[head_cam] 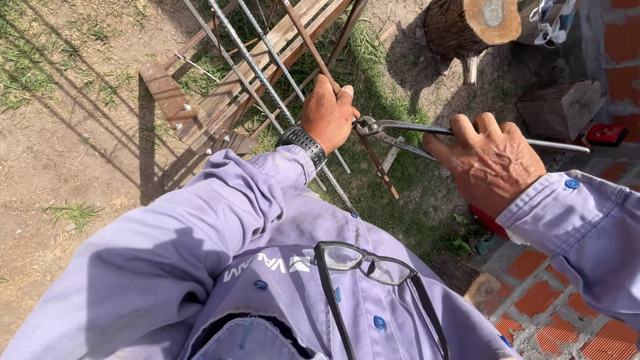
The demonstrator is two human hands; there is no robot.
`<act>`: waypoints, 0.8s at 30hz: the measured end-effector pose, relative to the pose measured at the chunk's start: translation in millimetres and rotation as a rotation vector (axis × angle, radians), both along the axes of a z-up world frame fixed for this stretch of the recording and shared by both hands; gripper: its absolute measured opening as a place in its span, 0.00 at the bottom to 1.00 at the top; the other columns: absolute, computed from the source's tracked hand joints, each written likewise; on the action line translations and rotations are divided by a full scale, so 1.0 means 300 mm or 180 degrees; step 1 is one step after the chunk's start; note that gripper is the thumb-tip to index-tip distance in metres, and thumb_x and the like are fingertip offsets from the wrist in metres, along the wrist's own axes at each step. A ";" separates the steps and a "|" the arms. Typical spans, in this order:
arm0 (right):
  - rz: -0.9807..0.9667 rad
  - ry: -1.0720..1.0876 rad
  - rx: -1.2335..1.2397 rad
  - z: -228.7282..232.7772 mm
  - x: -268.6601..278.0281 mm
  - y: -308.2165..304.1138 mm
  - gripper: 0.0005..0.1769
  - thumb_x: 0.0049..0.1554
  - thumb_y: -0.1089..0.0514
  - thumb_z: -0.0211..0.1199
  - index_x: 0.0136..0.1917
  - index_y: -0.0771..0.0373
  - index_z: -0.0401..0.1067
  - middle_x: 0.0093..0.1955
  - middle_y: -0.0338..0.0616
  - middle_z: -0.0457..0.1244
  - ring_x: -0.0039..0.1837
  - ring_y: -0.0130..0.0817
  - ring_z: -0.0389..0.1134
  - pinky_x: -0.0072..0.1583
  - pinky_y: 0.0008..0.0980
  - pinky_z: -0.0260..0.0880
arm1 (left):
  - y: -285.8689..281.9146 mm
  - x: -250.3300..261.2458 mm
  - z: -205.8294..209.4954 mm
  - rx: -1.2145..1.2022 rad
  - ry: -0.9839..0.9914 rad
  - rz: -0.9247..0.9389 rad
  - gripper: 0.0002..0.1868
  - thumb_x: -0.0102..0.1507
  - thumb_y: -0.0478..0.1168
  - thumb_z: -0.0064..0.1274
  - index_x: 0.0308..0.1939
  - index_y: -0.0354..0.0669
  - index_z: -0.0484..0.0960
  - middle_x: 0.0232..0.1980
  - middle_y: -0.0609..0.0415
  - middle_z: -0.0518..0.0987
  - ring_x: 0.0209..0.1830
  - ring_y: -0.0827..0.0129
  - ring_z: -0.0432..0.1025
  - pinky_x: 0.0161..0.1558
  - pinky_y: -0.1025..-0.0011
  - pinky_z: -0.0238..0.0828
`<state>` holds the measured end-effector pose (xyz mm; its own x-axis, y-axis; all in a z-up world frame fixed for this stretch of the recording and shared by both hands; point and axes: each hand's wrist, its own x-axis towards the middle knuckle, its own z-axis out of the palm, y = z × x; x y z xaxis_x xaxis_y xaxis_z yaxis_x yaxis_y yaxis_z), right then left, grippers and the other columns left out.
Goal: The person ties a wire around a rebar grid using pliers to twist and secure the connection. They then use a hammer to tap the wire and pliers to cut the excess wire. The person repeats this process on different sections of the rebar structure.
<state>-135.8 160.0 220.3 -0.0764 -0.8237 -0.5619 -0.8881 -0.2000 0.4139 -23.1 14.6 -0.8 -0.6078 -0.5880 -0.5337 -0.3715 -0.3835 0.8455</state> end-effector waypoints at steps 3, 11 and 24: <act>-0.0001 -0.0099 0.0111 -0.015 -0.012 0.019 0.48 0.29 0.48 0.72 0.63 0.50 0.58 0.46 0.44 0.60 0.36 0.45 0.68 0.36 0.44 0.68 | -0.004 0.003 0.002 0.0003 -0.0043 -0.0084 0.10 0.66 0.47 0.42 0.39 0.46 0.63 0.23 0.56 0.84 0.24 0.59 0.80 0.35 0.57 0.72; -0.0074 0.0080 0.0446 -0.017 -0.086 -0.038 0.44 0.38 0.46 0.62 0.68 0.54 0.58 0.41 0.35 0.65 0.35 0.40 0.73 0.31 0.38 0.71 | -0.017 -0.003 0.018 0.0140 -0.0036 -0.0112 0.10 0.64 0.47 0.42 0.40 0.46 0.63 0.24 0.55 0.85 0.27 0.62 0.80 0.36 0.60 0.72; 0.0847 0.0132 0.0265 -0.025 -0.154 -0.101 0.43 0.38 0.44 0.64 0.67 0.54 0.60 0.39 0.36 0.65 0.34 0.36 0.73 0.34 0.35 0.70 | -0.312 -0.106 0.388 -0.0280 0.1201 -0.3446 0.32 0.49 0.59 0.64 0.52 0.48 0.78 0.44 0.65 0.74 0.44 0.80 0.67 0.47 0.81 0.59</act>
